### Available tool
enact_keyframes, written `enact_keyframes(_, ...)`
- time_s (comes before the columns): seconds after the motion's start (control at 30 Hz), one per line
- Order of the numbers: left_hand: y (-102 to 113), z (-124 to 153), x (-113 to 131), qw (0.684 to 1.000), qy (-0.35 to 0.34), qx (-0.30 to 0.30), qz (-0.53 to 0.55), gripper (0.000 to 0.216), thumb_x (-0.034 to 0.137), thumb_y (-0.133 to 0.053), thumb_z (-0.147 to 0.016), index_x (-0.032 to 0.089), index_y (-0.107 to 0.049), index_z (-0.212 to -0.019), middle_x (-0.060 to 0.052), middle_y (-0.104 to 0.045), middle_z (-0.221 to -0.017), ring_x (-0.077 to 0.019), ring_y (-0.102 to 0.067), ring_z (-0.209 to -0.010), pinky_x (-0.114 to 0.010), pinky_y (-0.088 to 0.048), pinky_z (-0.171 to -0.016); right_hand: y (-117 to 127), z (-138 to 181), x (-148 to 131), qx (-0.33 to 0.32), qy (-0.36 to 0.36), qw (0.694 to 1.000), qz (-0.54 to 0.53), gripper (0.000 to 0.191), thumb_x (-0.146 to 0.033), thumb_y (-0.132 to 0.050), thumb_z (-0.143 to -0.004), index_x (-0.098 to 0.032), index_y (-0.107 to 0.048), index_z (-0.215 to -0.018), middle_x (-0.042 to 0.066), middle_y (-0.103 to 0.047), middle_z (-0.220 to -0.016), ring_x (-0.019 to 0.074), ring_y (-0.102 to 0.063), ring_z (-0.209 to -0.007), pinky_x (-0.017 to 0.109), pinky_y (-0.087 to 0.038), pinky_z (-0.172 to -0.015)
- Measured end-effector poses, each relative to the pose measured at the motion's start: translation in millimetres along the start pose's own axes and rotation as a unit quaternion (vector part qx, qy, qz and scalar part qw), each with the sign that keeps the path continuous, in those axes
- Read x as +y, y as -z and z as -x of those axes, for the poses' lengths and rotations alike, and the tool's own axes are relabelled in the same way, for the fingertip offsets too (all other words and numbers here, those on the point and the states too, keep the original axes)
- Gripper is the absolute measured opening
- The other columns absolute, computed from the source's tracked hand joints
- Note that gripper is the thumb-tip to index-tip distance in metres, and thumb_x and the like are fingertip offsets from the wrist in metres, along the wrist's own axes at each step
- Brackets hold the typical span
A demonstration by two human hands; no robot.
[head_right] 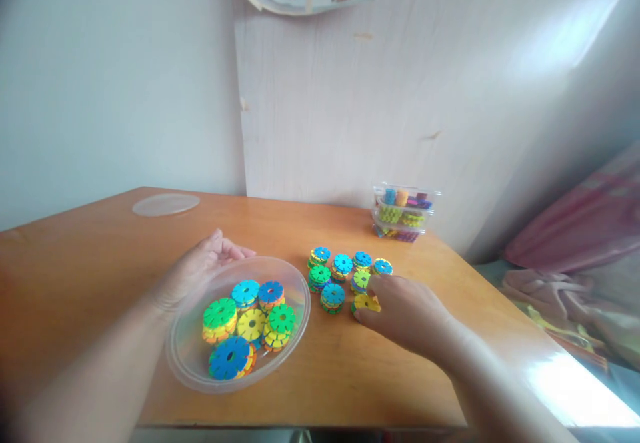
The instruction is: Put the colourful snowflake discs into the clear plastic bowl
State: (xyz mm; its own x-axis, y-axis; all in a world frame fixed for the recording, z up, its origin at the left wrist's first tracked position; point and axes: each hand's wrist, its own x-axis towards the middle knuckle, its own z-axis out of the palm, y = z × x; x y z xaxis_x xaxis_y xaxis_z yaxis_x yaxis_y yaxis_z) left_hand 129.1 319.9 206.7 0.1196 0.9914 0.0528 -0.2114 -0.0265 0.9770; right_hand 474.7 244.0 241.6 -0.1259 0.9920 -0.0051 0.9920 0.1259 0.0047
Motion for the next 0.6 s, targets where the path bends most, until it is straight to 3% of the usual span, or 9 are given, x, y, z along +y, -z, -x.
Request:
enact_keyframes(0.13,2.3,-0.7,-2.2,1.0,-0.017,-0.006,-0.01,0.059,0.076,-0.063,-0.076,0.017,-0.068,-0.07,-0.014,-0.075,-0.102,-0.0332,-0.069,-0.102,-0.05,-0.05,-0.095,-2.3,-0.1,4.1,0.021,0.023,1.0,-0.001,0.022,-0.042,-0.062,-0.083,-0.021,-0.065,-0.09,0.006,-0.07,-0.085,0.0226,-0.063,-0.075,0.031,-0.034,-0.061)
enact_keyframes(0.27,2.1,0.3,-2.3,0.999,-0.035,-0.019,-0.03,0.059,0.075,-0.06,-0.08,0.017,-0.07,-0.072,-0.015,-0.075,-0.103,-0.0336,-0.068,-0.106,-0.051,-0.049,-0.099,11.1,3.0,-6.8,0.087,0.052,0.994,-0.039,0.024,-0.045,-0.062,-0.085,-0.021,-0.062,-0.087,0.004,-0.066,-0.082,0.0187,-0.059,-0.069,0.031,-0.036,-0.061)
enact_keyframes(0.4,1.7,0.0,-2.8,0.998,-0.041,-0.009,-0.037,0.061,0.078,-0.059,-0.078,0.018,-0.071,-0.07,-0.014,-0.076,-0.101,-0.0326,-0.069,-0.103,-0.05,-0.049,-0.098,32.5,3.1,-46.4,0.135,0.108,0.98,-0.103,0.02,-0.041,-0.063,-0.085,-0.022,-0.061,-0.091,0.002,-0.066,-0.084,0.0171,-0.058,-0.072,0.03,-0.037,-0.062)
enact_keyframes(0.6,5.0,-1.7,-7.2,0.998,-0.047,-0.021,-0.044,0.062,0.077,-0.056,-0.081,0.018,-0.073,-0.073,-0.013,-0.076,-0.102,-0.0315,-0.068,-0.103,-0.047,-0.048,-0.099,36.9,-14.6,-115.4,0.111,0.226,0.963,-0.1,0.019,-0.033,-0.066,-0.081,-0.021,-0.066,-0.096,0.004,-0.069,-0.091,0.0203,-0.06,-0.082,0.032,-0.038,-0.07)
